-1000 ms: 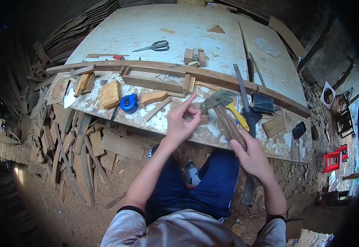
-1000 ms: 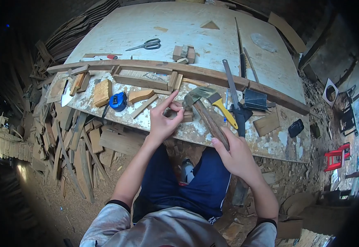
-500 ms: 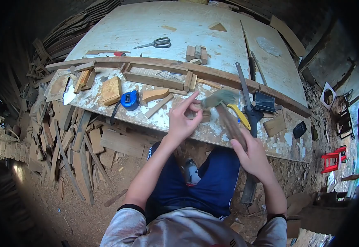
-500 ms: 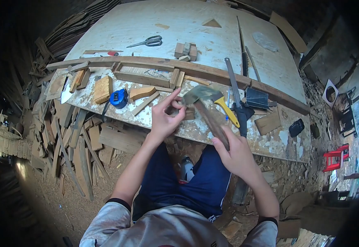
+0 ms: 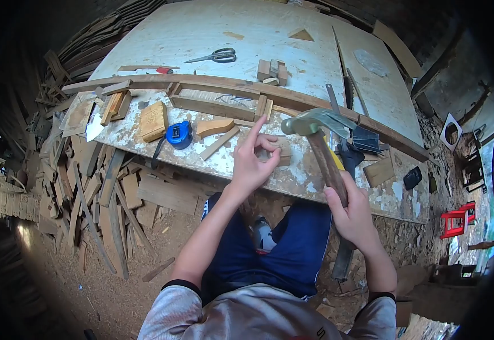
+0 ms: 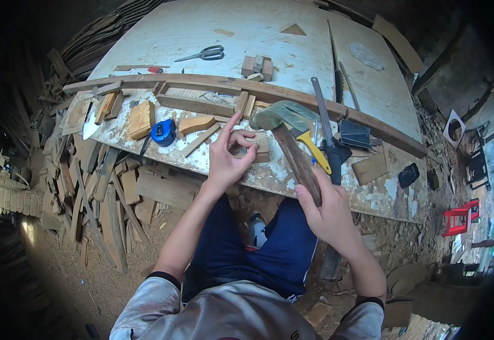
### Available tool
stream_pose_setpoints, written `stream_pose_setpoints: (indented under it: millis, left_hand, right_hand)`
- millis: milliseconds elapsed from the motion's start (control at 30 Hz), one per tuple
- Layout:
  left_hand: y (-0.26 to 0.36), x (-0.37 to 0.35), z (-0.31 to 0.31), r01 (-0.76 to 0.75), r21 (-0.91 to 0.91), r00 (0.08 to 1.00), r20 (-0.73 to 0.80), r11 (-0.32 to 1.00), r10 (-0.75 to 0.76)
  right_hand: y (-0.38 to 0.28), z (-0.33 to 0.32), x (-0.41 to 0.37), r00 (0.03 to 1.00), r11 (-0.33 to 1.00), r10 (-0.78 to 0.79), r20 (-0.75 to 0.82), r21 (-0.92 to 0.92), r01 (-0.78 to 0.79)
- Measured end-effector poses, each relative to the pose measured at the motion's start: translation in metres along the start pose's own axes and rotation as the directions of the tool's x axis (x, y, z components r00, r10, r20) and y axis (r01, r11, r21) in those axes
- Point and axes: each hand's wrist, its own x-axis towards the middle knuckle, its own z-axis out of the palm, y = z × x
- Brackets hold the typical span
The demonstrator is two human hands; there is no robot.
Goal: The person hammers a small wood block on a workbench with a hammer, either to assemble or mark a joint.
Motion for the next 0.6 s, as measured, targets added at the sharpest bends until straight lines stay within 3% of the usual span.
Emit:
stream_pose_setpoints:
  millis: [67, 167, 267, 367, 467, 600]
  left_hand:
    - [-0.002, -0.001, -0.001, 0.021, 0.002, 1.0, 0.007, 1.0, -0.021]
    - [0.001, -0.001, -0.002, 0.016, 0.019, 1.0, 0.009, 1.0, -0.016]
    - [0.0, 0.001, -0.001, 0.005, 0.008, 1.0, 0.007, 1.0, -0.005]
    - [-0.001, -0.001, -0.002, 0.025, 0.005, 1.0, 0.011, 1.0, -0.025]
    - [0.002, 0.0, -0.003, 0.025, 0.005, 1.0, 0.011, 1.0, -0.025]
    - [0.0, 0.0, -0.003, 0.0, 0.021, 1.0, 0.015, 1.0, -0.001]
  right_hand:
    - [-0.001, 0.001, 0.001, 1.0, 1.0, -0.01, 0.005, 0.004, 0.01]
    - [-0.009, -0.007, 0.01, 0.966, 0.98, 0.194, 0.171, -0.084, -0.182]
    - [-0.011, -0.004, 0.004, 0.994, 0.994, 0.103, 0.032, 0.032, -0.104]
    - [0.007, 0.009, -0.001, 0.999, 0.998, -0.019, -0.029, -0.057, 0.017]
    - [-0.005, -0.004, 0.006, 0.983, 0.992, 0.122, 0.136, -0.058, -0.115]
    - [-0.005, -0.002, -0.001, 0.996, 0.996, 0.087, 0.004, 0.007, -0.088]
